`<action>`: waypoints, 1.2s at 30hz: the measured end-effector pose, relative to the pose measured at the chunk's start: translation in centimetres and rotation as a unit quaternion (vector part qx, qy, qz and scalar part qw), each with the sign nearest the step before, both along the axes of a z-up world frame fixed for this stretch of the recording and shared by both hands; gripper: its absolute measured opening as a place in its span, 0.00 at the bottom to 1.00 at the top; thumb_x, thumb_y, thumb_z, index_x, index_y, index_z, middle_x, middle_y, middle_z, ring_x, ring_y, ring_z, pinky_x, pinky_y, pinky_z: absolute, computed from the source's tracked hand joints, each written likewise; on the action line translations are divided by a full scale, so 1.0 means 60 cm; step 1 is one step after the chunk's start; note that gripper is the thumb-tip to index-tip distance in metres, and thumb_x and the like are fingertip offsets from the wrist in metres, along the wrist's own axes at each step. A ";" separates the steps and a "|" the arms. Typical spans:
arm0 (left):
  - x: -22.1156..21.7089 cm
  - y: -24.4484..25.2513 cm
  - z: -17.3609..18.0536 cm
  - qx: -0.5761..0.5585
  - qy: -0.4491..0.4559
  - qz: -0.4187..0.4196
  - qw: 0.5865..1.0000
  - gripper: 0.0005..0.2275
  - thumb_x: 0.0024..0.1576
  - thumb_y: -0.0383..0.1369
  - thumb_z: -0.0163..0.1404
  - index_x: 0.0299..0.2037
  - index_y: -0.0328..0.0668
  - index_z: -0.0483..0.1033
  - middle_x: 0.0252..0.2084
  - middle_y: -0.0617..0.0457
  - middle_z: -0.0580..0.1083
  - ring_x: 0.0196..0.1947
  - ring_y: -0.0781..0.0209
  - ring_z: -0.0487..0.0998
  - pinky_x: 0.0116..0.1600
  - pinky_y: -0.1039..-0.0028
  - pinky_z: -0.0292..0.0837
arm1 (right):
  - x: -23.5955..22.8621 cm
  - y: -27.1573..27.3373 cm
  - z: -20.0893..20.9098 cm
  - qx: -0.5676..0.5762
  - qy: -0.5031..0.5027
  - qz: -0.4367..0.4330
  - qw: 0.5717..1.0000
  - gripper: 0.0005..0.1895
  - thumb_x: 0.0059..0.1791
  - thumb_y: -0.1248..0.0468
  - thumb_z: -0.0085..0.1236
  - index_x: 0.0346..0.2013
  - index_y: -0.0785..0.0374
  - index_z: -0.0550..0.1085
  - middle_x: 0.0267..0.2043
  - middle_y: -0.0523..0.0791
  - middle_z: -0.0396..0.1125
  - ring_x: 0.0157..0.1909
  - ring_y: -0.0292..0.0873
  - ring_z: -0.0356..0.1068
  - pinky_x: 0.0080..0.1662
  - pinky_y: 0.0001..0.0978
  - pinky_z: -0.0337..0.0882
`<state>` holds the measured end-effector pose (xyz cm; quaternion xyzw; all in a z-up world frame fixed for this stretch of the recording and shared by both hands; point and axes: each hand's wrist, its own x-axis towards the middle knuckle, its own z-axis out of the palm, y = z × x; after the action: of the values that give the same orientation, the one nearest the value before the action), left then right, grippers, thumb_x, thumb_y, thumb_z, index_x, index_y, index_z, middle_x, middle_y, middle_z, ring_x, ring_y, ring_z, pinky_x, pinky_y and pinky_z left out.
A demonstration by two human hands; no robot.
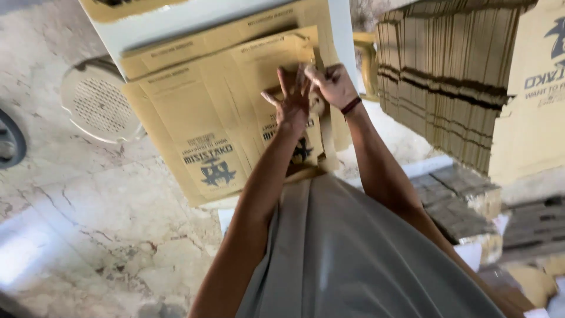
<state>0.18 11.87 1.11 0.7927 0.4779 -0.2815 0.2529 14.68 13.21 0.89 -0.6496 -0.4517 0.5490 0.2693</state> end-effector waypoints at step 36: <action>-0.486 -0.234 -0.055 -0.016 -0.091 -0.024 0.995 0.54 0.57 0.55 0.65 0.80 0.63 0.28 0.75 0.48 0.16 0.74 0.29 0.17 0.67 0.16 0.30 | -0.540 -0.500 -0.089 -0.197 0.251 -0.430 0.845 0.16 0.42 0.62 0.71 0.37 0.70 0.78 0.29 0.53 0.75 0.28 0.49 0.77 0.36 0.41 0.83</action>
<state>-28.98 -2.16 -2.17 0.8221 0.4290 -0.2216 0.3017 -17.75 -16.76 -4.44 -0.6582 0.0737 0.5998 0.4489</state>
